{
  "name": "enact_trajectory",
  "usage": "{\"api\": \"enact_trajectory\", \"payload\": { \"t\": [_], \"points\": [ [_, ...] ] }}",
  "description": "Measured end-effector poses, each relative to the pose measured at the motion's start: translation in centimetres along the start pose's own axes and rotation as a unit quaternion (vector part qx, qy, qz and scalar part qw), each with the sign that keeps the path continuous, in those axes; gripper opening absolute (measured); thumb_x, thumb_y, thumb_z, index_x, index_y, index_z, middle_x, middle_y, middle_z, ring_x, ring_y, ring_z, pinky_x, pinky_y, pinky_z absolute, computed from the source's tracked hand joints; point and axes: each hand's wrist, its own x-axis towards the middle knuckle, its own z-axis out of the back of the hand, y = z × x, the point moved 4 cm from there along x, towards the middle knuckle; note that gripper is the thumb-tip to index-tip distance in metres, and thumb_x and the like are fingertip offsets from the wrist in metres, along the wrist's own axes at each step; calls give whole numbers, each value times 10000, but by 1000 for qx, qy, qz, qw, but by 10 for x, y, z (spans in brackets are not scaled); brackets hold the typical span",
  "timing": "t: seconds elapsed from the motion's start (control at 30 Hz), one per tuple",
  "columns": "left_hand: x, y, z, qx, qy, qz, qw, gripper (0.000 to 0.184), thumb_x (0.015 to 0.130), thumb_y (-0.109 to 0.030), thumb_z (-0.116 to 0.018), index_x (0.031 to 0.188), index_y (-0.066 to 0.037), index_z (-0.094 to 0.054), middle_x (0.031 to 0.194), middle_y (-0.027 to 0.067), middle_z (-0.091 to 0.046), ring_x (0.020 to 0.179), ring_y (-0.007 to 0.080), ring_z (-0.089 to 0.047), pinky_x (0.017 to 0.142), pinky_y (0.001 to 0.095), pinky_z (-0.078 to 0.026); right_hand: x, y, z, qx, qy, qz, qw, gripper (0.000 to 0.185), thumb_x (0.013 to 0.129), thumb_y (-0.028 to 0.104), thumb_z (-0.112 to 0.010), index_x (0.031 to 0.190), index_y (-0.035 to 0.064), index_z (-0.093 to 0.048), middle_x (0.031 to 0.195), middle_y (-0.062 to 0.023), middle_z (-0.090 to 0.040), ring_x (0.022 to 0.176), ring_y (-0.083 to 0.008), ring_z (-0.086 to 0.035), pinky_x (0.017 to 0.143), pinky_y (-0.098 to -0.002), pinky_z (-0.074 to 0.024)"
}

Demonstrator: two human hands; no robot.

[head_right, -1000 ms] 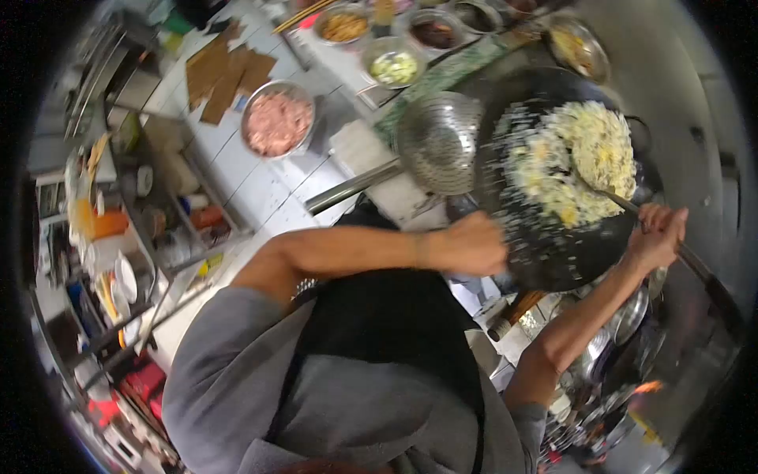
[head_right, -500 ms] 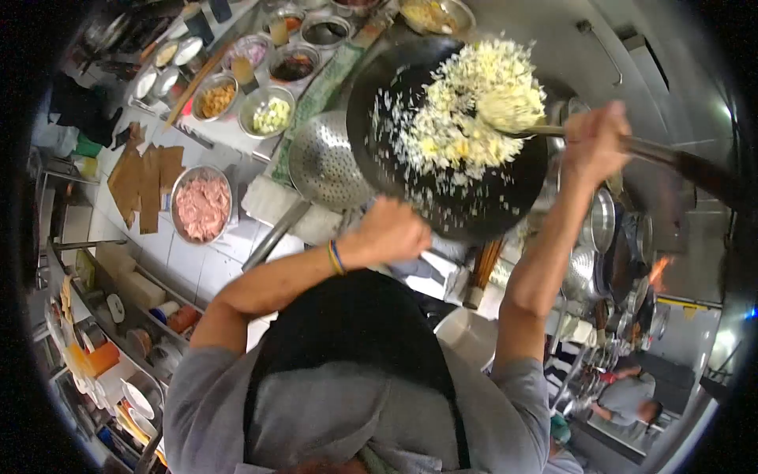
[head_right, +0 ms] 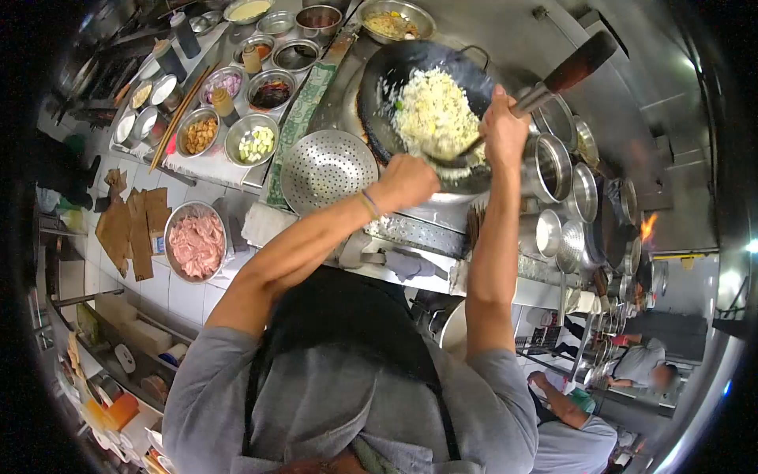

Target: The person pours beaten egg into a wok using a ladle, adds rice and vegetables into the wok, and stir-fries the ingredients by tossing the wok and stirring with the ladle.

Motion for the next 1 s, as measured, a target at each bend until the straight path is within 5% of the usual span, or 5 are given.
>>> {"api": "enact_trajectory", "payload": {
  "t": [0.3, 0.53, 0.7, 0.87, 1.0],
  "points": [
    [-7, -38, 51, -45, -29, -22, 998, 329, 803, -291, -599, 567, -75, -674, 603, 188, -639, 582, 370, -661, 565, 486, -510, 5, -1, -2, 69, -126, 19, 989, 329, 973, 248, -628, 739, 136, -426, 529, 41, -299, 408, -88, -272, 381, -287, -231],
    [-50, -3, 20, -35, 160, 18, 986, 294, 838, -261, -586, 637, -81, -703, 661, 214, -658, 661, 384, -676, 665, 509, -517, -36, 93, 27, -16, -142, 287, 947, 439, 1020, 239, -547, 627, 128, -385, 500, 29, -381, 389, -67, -318, 357, -268, -252],
    [6, 15, 0, -12, 6, -17, 1000, 303, 841, -261, -572, 646, -70, -702, 671, 203, -666, 643, 399, -666, 646, 505, -534, -39, 78, 32, 49, -209, 477, 852, 450, 1027, 222, -521, 620, 70, -402, 492, -11, -411, 419, -92, -380, 401, -288, -324],
    [7, 11, -8, -3, 26, -7, 1000, 303, 846, -268, -568, 661, -82, -719, 682, 205, -670, 675, 382, -683, 685, 498, -552, 20, -102, 38, -6, -126, 197, 972, 360, 985, 202, -573, 654, 103, -470, 569, 17, -448, 482, -95, -404, 476, -292, -349],
    [-3, -57, 88, 20, 4, -85, 996, 314, 832, -286, -581, 626, -84, -704, 614, 192, -639, 610, 367, -668, 607, 479, -539, -13, 29, 9, 80, -45, 9, 996, 349, 975, 212, -608, 690, 128, -426, 535, 42, -323, 416, -93, -283, 407, -285, -248]
  ]
}}
